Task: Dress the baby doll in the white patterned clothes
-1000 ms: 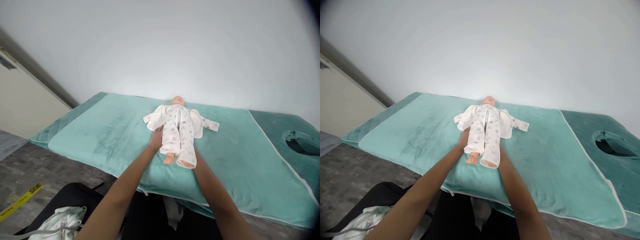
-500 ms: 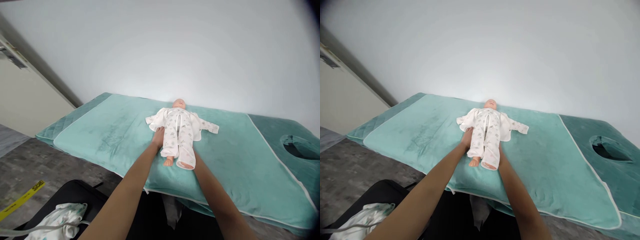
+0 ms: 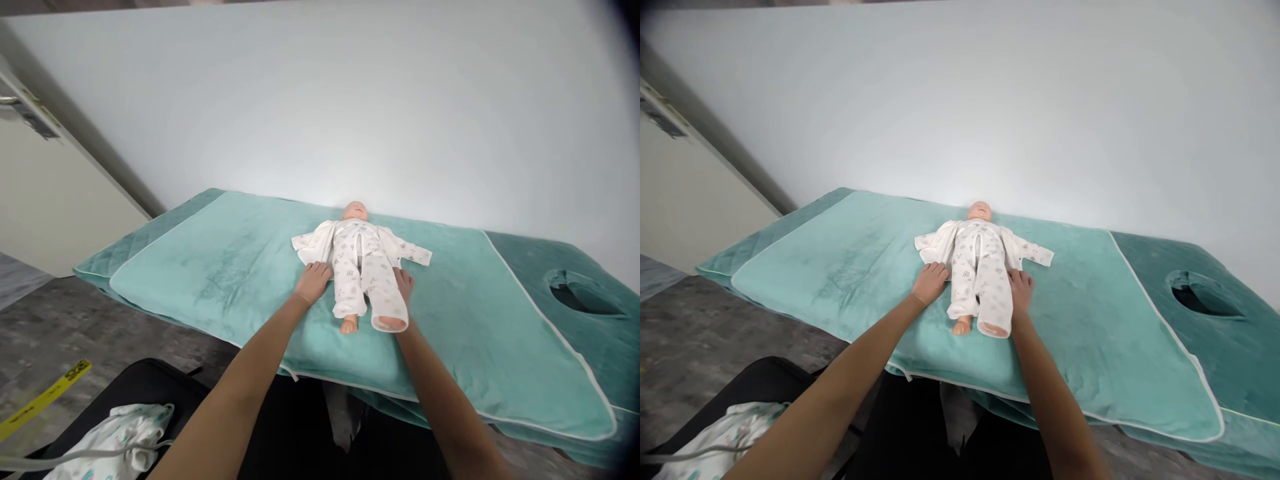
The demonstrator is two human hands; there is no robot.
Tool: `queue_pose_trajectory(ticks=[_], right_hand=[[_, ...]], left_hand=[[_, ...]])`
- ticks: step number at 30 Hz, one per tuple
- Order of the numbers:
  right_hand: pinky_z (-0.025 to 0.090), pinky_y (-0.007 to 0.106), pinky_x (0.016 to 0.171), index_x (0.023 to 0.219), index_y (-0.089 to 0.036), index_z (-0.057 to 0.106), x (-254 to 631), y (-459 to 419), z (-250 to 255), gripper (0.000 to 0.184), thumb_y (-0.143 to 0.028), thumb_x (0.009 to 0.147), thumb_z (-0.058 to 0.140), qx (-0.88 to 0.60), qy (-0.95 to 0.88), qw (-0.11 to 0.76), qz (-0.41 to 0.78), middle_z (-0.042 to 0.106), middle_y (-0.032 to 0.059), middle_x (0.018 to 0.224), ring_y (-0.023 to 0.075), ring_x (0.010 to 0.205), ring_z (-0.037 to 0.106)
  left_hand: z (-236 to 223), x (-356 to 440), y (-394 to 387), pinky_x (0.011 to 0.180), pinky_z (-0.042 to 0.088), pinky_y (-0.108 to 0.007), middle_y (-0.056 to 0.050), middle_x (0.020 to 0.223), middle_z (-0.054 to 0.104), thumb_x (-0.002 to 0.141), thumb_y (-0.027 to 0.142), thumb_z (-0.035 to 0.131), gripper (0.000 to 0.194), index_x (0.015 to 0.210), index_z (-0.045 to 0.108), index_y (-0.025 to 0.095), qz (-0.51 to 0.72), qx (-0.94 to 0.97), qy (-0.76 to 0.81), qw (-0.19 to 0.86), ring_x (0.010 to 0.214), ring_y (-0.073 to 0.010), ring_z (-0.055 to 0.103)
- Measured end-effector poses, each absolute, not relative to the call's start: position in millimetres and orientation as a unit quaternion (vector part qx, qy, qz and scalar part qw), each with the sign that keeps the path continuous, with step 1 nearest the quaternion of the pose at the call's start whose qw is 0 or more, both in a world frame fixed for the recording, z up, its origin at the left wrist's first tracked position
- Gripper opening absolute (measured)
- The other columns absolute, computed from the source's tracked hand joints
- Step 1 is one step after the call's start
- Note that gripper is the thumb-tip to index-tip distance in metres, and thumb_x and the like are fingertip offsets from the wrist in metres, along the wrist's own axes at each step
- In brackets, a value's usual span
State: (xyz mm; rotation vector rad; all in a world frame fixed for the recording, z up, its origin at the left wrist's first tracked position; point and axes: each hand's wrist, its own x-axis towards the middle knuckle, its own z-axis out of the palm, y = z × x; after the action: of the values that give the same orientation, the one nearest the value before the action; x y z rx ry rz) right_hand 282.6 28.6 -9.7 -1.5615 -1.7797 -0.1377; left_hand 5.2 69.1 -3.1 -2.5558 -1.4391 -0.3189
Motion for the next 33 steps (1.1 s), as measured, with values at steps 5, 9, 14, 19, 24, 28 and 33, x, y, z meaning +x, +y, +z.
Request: queue_pose_trajectory(ticks=[5, 9, 14, 19, 24, 28, 33], right_hand=[[0.035, 0.044, 0.089, 0.083, -0.019, 0.067, 295.4, 20.1, -18.7, 0.019, -0.007, 0.084, 0.052, -0.617, -0.708, 0.326, -0.112, 0.068, 0.0097, 0.093, 0.0274, 0.1, 0.053], [0.04, 0.04, 0.085, 0.091, -0.02, 0.066, 293.7, 0.4, -21.7, 0.025, -0.007, 0.083, 0.046, -0.602, -0.705, 0.371, -0.055, 0.067, 0.0097, 0.101, 0.0256, 0.097, 0.054], [0.048, 0.037, 0.079, 0.098, -0.022, 0.063, 288.1, -38.8, -32.2, 0.016, -0.027, 0.093, 0.049, -0.542, -0.674, 0.48, 0.144, 0.064, 0.0074, 0.099, 0.0226, 0.089, 0.059], [0.05, 0.035, 0.077, 0.107, -0.023, 0.062, 284.9, -62.9, -30.8, 0.021, -0.035, 0.091, 0.058, -0.491, -0.662, 0.501, 0.265, 0.063, 0.006, 0.101, 0.0199, 0.086, 0.06], [0.052, 0.039, 0.083, 0.123, -0.023, 0.058, 286.8, -64.2, -27.6, 0.047, -0.041, 0.082, 0.068, -0.484, -0.669, 0.485, 0.288, 0.058, 0.0094, 0.118, 0.0243, 0.102, 0.06], [0.05, 0.046, 0.094, 0.124, -0.024, 0.057, 266.7, -77.1, -5.3, 0.043, -0.039, 0.085, 0.068, -0.505, -0.669, 0.503, 0.211, 0.056, 0.0123, 0.128, 0.0291, 0.118, 0.056], [0.048, 0.042, 0.089, 0.114, -0.024, 0.062, 213.8, -92.1, 33.3, 0.02, -0.029, 0.095, 0.056, -0.495, -0.719, 0.482, 0.078, 0.066, 0.0103, 0.108, 0.0267, 0.103, 0.061]], left_hand=[[5.3, 2.0, 56.1, 0.086, 0.043, -0.042, -0.014, 0.104, 0.063, 0.089, 0.008, 0.048, 0.019, 0.097, 0.064, 0.016, -0.126, -0.849, -0.506, 0.089, 0.101, -0.0286, 0.056], [4.7, -2.5, 32.3, 0.084, 0.046, -0.04, -0.012, 0.102, 0.064, 0.089, 0.009, 0.048, 0.02, 0.099, 0.063, 0.018, -0.18, -0.823, -0.535, 0.057, 0.098, -0.0261, 0.058], [-21.4, -7.0, -22.7, 0.082, 0.049, -0.036, -0.005, 0.092, 0.066, 0.095, 0.028, 0.051, 0.014, 0.095, 0.063, 0.022, -0.313, -0.791, -0.517, -0.094, 0.089, -0.0205, 0.061], [-32.5, 14.2, -55.4, 0.096, 0.043, -0.043, -0.006, 0.112, 0.068, 0.089, 0.03, 0.066, 0.027, 0.115, 0.061, 0.024, -0.322, -0.789, -0.511, -0.115, 0.109, -0.0244, 0.06], [-17.5, 31.4, -51.8, 0.09, 0.046, -0.041, -0.006, 0.102, 0.069, 0.097, 0.023, 0.049, 0.015, 0.107, 0.06, 0.021, -0.349, -0.768, -0.519, -0.134, 0.1, -0.0225, 0.062], [3.9, 37.0, -51.1, 0.085, 0.05, -0.035, -0.006, 0.098, 0.067, 0.098, 0.024, 0.045, 0.015, 0.098, 0.06, 0.021, -0.422, -0.748, -0.487, -0.161, 0.095, -0.0197, 0.062], [37.2, 47.7, -65.9, 0.076, 0.05, -0.03, -0.002, 0.082, 0.061, 0.097, 0.026, 0.047, 0.016, 0.085, 0.057, 0.022, -0.464, -0.713, -0.489, -0.191, 0.082, -0.0167, 0.06]])
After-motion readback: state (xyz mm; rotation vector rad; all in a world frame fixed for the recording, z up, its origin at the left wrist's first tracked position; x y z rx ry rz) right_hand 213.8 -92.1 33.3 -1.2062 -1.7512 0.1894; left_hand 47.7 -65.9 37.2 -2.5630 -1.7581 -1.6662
